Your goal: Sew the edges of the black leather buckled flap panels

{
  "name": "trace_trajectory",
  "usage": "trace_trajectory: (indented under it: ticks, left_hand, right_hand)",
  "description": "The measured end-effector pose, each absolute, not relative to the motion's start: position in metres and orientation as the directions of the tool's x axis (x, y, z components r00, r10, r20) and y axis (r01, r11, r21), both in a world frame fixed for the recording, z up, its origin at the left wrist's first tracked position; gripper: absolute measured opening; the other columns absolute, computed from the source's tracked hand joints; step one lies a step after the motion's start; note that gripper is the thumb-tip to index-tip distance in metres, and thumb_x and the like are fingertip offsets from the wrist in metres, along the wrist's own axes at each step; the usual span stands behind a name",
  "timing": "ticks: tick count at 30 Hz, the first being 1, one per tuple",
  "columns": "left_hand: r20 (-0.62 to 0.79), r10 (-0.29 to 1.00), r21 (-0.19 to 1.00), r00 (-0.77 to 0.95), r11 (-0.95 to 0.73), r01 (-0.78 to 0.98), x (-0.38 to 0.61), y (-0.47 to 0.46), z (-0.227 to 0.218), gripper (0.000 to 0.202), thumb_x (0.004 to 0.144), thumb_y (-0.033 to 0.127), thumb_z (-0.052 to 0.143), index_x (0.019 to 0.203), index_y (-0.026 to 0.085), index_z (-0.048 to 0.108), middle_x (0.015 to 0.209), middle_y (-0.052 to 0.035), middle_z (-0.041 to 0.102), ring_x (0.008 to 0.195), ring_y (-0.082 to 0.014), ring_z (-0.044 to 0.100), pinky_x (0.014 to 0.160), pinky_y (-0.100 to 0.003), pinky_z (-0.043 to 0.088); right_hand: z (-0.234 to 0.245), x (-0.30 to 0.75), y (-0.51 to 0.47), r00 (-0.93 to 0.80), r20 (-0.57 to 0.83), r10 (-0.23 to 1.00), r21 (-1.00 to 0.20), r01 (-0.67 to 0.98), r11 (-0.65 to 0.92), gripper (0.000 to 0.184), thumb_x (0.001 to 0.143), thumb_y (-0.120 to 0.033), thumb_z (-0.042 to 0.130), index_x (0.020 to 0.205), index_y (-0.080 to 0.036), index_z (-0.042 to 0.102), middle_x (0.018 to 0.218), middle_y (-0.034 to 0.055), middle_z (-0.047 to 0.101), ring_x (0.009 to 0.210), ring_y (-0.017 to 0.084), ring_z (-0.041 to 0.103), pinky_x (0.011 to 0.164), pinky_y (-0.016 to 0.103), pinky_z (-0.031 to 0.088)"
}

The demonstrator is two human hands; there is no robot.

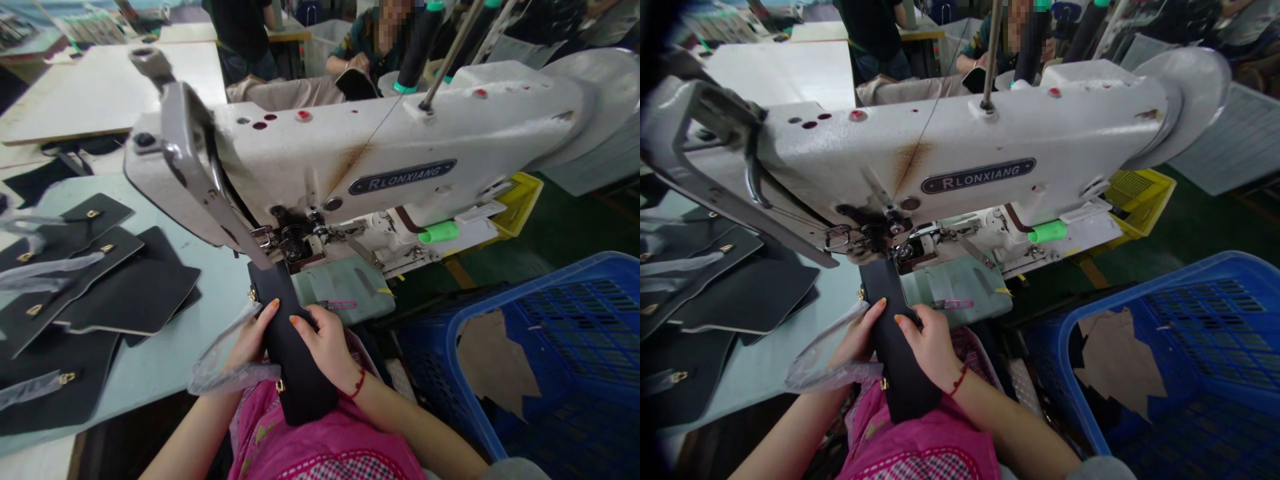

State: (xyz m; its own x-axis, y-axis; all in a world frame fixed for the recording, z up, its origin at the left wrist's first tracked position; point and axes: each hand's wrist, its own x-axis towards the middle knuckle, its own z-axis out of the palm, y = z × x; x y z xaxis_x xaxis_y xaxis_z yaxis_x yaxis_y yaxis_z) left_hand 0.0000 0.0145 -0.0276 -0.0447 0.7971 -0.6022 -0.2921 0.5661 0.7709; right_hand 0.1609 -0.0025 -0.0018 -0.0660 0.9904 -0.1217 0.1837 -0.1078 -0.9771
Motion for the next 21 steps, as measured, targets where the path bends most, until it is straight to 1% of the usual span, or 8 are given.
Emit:
trace_trajectory:
  ticks: [3,6,8,12,16,21]
  left_hand:
    - [-0.614,0.786,0.767,-0.072,0.572,-0.29,0.0,0.014,-0.028,0.041,0.078,0.046,0.073,0.109,0.021,0.064,0.118,-0.0096,0.071,0.106,-0.0281,0.069,0.092,-0.036,0.057]
    - [-0.626,0.776,0.758,-0.074,0.583,-0.292,0.001,0.013,-0.027,0.037,0.079,0.045,0.071,0.106,0.021,0.065,0.111,-0.0103,0.073,0.1,-0.0287,0.071,0.086,-0.037,0.06]
    - [-0.627,0.775,0.758,-0.077,0.584,-0.29,0.001,0.013,-0.026,0.035,0.079,0.045,0.071,0.104,0.02,0.066,0.106,-0.0098,0.075,0.096,-0.0282,0.072,0.084,-0.036,0.06]
    - [-0.613,0.789,0.754,-0.037,0.57,-0.327,0.005,0.012,-0.022,0.036,0.078,0.045,0.072,0.104,0.021,0.066,0.1,-0.0084,0.076,0.092,-0.0288,0.073,0.078,-0.034,0.061]
    - [-0.61,0.792,0.744,-0.043,0.552,-0.376,0.011,0.012,-0.017,0.034,0.077,0.043,0.073,0.102,0.022,0.067,0.096,-0.0081,0.077,0.086,-0.029,0.074,0.069,-0.033,0.061]
    - [-0.616,0.786,0.729,-0.049,0.546,-0.412,0.014,0.016,-0.014,0.034,0.077,0.041,0.073,0.104,0.022,0.068,0.087,-0.0077,0.077,0.076,-0.0275,0.074,0.069,-0.035,0.061]
  right_hand:
    - [-0.004,0.163,-0.003,-0.093,-0.131,0.987,-0.977,0.183,-0.113,0.025,0.091,-0.037,0.057,0.08,-0.016,0.064,0.073,0.0007,0.063,0.067,0.013,0.055,0.06,0.022,0.039]
    - [-0.006,0.164,-0.002,-0.117,-0.144,0.983,-0.978,0.171,-0.122,0.032,0.092,-0.041,0.055,0.071,-0.017,0.056,0.065,-0.0018,0.053,0.061,0.011,0.046,0.056,0.022,0.034]
    - [-0.005,0.165,-0.001,-0.133,-0.156,0.979,-0.979,0.155,-0.135,0.034,0.091,-0.041,0.055,0.068,-0.017,0.052,0.064,-0.0025,0.049,0.06,0.01,0.043,0.054,0.022,0.032]
    - [-0.003,0.167,0.001,-0.159,-0.183,0.97,-0.977,0.141,-0.161,0.035,0.09,-0.043,0.055,0.068,-0.017,0.051,0.064,-0.0024,0.047,0.06,0.01,0.041,0.053,0.022,0.031]
    - [-0.004,0.167,0.0,-0.143,-0.187,0.972,-0.97,0.185,-0.159,0.037,0.091,-0.046,0.055,0.069,-0.017,0.051,0.064,-0.0023,0.045,0.061,0.011,0.04,0.054,0.022,0.03]
    - [-0.007,0.164,0.003,-0.117,-0.189,0.975,-0.964,0.212,-0.162,0.039,0.09,-0.046,0.055,0.066,-0.017,0.048,0.063,-0.0023,0.045,0.06,0.011,0.039,0.054,0.022,0.03]
